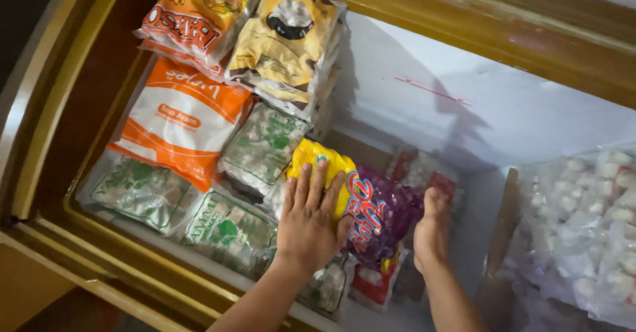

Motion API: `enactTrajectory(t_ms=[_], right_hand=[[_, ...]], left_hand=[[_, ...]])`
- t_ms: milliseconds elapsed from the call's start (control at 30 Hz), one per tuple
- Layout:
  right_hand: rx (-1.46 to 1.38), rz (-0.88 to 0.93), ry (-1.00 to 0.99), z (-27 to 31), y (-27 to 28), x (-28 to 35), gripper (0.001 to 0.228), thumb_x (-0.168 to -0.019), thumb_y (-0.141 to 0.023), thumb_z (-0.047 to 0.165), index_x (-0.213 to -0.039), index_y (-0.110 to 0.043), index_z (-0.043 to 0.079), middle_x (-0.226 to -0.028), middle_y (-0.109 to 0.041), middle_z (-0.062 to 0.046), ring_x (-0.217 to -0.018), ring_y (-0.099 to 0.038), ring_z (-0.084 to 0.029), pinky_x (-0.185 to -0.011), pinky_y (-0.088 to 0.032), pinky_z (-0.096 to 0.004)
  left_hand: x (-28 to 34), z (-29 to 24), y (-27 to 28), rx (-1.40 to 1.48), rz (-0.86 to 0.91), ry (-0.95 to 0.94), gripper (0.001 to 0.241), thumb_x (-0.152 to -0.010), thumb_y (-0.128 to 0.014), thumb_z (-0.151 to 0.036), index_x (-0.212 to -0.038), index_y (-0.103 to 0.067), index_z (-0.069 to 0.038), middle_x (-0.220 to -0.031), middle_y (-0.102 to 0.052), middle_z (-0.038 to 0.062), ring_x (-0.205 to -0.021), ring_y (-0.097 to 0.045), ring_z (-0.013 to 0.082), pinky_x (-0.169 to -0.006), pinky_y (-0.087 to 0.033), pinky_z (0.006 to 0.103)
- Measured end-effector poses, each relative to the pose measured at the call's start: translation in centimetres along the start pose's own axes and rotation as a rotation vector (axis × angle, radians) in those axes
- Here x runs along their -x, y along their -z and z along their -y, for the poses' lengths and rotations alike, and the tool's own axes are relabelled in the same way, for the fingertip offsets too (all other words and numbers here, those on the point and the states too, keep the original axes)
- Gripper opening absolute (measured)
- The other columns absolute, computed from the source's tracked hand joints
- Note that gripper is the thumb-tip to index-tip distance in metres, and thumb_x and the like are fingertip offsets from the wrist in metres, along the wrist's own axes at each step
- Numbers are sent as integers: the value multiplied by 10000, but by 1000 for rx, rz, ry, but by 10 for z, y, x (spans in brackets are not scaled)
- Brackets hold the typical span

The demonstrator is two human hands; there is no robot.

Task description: Transferring several bags of frozen meatballs and other frozen items from a cardboard box into a chest freezer.

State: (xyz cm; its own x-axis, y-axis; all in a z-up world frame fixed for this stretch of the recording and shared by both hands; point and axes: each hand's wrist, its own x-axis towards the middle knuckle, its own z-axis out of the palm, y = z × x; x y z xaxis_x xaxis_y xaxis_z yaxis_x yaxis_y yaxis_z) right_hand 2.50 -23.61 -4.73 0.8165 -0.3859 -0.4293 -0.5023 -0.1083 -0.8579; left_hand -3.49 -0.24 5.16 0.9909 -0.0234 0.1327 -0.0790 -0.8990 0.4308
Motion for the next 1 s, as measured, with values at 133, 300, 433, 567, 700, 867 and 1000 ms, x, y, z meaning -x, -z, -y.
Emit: enactTrajectory(t_ms=[133, 300, 433, 567, 700, 867, 1000], right_hand=[[85, 82, -132, -18, 27, -9, 848, -960, -403, 660, -1555, -394, 56, -1609, -433, -159, -1510, -378, -257, -1229, -255, -393], [131, 146, -238, -29, 44, -17, 892, -976, -326, 728, -1527, -443, 36, -1631, -407, -144, -1544, -328, -245, -1246, -212, -388], [147, 268, -246, -46, 65, -34, 862, -973, -256, 715, -1442, -583, 70, -1463, -608, -144, -1399, -517, -247, -1180, -325, -366], [-28, 376, -460, -67, 90, -44, 682, -1034, -326, 574, -1328, -694, 81, -1129, -742, -236, -982, -721, -379, -880, -555, -442], [323, 369, -294, -130, 126, -74, 444, -1064, -495, 268, -1427, -706, 124, -966, -650, -401, -900, -556, -619, -685, -447, -627], [782, 470, 278, -133, 127, -101, 318, -963, -555, 174, -1206, -734, 75, -953, -723, -151, -867, -707, -270, -760, -557, -415], [398, 394, -113, -143, 116, -127, 280, -975, -578, 216, -1163, -738, 84, -1026, -777, -83, -984, -721, -260, -848, -523, -393]], left_hand=[[-5, -15, 0, -81, 47, 25, 789, -881, -605, -483, -1547, -410, -107, -1621, -294, 244, -1504, -209, 471, -1206, -147, 594], [-16, -32, -3, -83, 50, 39, 768, -881, -606, -506, -1512, -428, -106, -1594, -287, 272, -1495, -197, 494, -1200, -133, 615], [-27, -58, -11, -74, 18, 10, 785, -871, -626, -482, -1510, -431, -70, -1595, -303, 267, -1494, -196, 494, -1201, -128, 604], [-33, -91, -35, 33, 79, -101, 750, -858, -640, -439, -1479, -498, -43, -1572, -382, 251, -1508, -225, 472, -1232, -147, 580], [-47, -119, -77, 31, 163, -219, 597, -864, -652, -414, -1323, -604, -35, -1525, -459, 230, -1510, -277, 442, -1251, -157, 581], [-85, -141, -116, -54, 395, -203, 455, -885, -634, -414, -1140, -685, -40, -1276, -622, 188, -1325, -507, 359, -1220, -201, 594], [-108, -159, -162, -111, 471, -272, 407, -929, -610, -393, -1157, -701, -68, -1212, -678, 180, -1179, -616, 357, -1192, -283, 551]])
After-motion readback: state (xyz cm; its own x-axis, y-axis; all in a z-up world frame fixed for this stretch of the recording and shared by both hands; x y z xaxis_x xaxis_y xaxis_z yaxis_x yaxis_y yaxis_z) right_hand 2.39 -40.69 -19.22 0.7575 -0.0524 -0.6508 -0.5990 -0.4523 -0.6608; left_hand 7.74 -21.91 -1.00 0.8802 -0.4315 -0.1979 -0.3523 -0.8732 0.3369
